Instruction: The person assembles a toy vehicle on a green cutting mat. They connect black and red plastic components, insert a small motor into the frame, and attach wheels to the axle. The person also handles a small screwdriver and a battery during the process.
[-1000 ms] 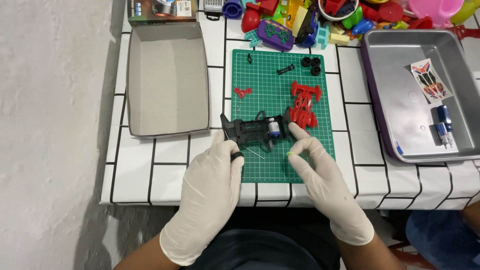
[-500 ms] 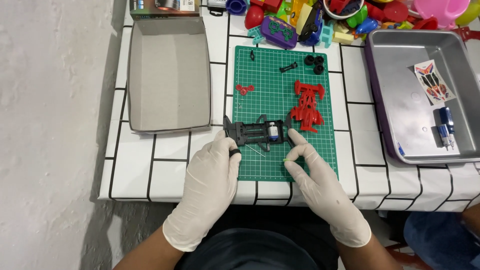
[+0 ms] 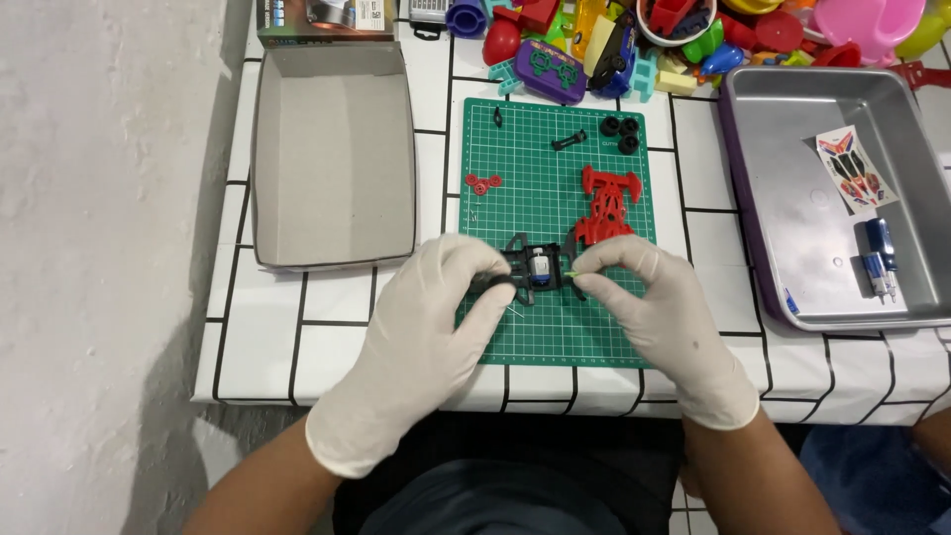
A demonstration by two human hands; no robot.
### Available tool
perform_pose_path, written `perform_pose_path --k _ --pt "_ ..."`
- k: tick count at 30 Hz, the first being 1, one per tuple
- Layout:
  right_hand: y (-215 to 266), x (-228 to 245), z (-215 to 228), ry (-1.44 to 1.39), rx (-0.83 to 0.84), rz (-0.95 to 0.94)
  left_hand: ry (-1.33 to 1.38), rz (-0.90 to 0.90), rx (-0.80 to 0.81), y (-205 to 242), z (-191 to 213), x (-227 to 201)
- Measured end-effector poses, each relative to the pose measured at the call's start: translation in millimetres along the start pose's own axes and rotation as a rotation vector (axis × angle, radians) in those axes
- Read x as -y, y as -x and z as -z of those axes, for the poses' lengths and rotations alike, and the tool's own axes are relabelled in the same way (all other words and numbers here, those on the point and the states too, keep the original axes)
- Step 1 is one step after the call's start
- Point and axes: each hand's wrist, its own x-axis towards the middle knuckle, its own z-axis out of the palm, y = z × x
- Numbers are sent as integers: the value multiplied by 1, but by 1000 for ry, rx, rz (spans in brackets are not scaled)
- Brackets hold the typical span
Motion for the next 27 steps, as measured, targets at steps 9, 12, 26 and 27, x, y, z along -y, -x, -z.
perform_pose_path --k 9,12,26,27 --pt "-39 11 8 -136 151 233 557 331 251 -87 -19 18" --pt "-54 -1 -2 -172 -6 289 744 289 162 -96 -44 41" --pt "-71 -33 -10 -344 -98 237 724 98 40 -97 -70 69" --pt "-70 -30 -11 -365 -77 242 677 46 18 -97 -70 70"
